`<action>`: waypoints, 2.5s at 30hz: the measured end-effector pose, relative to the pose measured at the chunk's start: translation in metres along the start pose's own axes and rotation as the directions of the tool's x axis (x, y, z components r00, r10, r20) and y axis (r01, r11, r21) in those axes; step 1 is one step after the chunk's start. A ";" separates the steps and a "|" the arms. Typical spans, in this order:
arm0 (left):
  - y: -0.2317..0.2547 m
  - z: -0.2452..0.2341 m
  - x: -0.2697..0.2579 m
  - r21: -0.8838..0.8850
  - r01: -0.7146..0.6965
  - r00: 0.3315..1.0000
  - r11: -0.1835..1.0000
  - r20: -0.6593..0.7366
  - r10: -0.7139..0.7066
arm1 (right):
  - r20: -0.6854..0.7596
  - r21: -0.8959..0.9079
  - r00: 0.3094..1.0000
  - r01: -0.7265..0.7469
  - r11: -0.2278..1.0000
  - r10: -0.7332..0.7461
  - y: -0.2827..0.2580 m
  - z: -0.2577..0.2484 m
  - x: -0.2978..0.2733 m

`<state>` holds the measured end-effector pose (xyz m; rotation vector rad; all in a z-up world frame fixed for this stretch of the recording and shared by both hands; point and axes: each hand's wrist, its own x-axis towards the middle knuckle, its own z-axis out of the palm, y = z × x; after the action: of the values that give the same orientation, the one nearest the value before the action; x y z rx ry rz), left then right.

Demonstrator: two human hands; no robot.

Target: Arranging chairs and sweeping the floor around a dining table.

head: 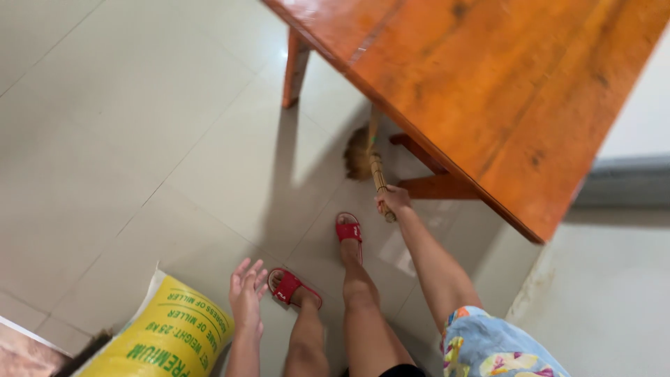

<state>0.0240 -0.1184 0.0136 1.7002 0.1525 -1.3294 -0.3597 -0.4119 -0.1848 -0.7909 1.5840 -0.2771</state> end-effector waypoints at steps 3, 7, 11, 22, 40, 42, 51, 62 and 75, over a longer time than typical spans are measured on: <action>0.005 0.021 -0.001 0.051 -0.007 0.998 0.999 0.062 0.004 | -0.305 -0.123 0.952 -0.026 0.992 -0.013 0.024 0.013 -0.074; -0.001 0.055 -0.004 0.115 -0.003 0.991 0.993 0.133 -0.013 | -0.129 -0.133 0.992 -0.001 0.991 -0.016 -0.022 0.034 -0.275; -0.009 0.094 -0.011 0.135 0.004 0.978 0.991 0.207 -0.032 | 0.235 0.035 0.964 -0.139 0.990 0.127 -0.014 0.045 -0.339; -0.016 0.147 -0.031 0.226 -0.034 0.965 0.973 0.262 -0.027 | 0.293 -0.179 0.913 -0.240 0.954 0.284 0.066 -0.022 -0.146; -0.080 0.294 -0.097 0.452 -0.157 0.856 0.878 0.505 -0.107 | -0.050 0.062 0.989 0.141 0.988 -0.138 0.081 -0.109 -0.256; -0.096 0.317 -0.103 0.463 -0.197 0.809 0.864 0.575 -0.124 | 0.161 0.297 0.987 -0.072 0.952 0.025 0.073 -0.112 -0.290; -0.132 0.398 -0.161 0.587 -0.208 0.718 0.783 0.635 -0.285 | 0.132 0.464 0.937 -0.347 0.815 0.324 0.167 -0.149 -0.256; -0.161 0.434 -0.178 0.749 -0.176 0.732 0.638 0.534 -0.424 | -0.151 0.547 0.903 -0.264 0.794 0.403 0.206 -0.337 -0.171; -0.182 0.463 -0.200 0.780 -0.252 0.706 0.572 0.553 -0.442 | -0.187 0.652 0.886 -0.212 0.728 0.425 0.213 -0.375 -0.178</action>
<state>-0.4867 -0.2671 0.0833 1.7138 -1.0226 -2.2958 -0.7869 -0.2435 -0.1018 0.0643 1.7554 -0.6578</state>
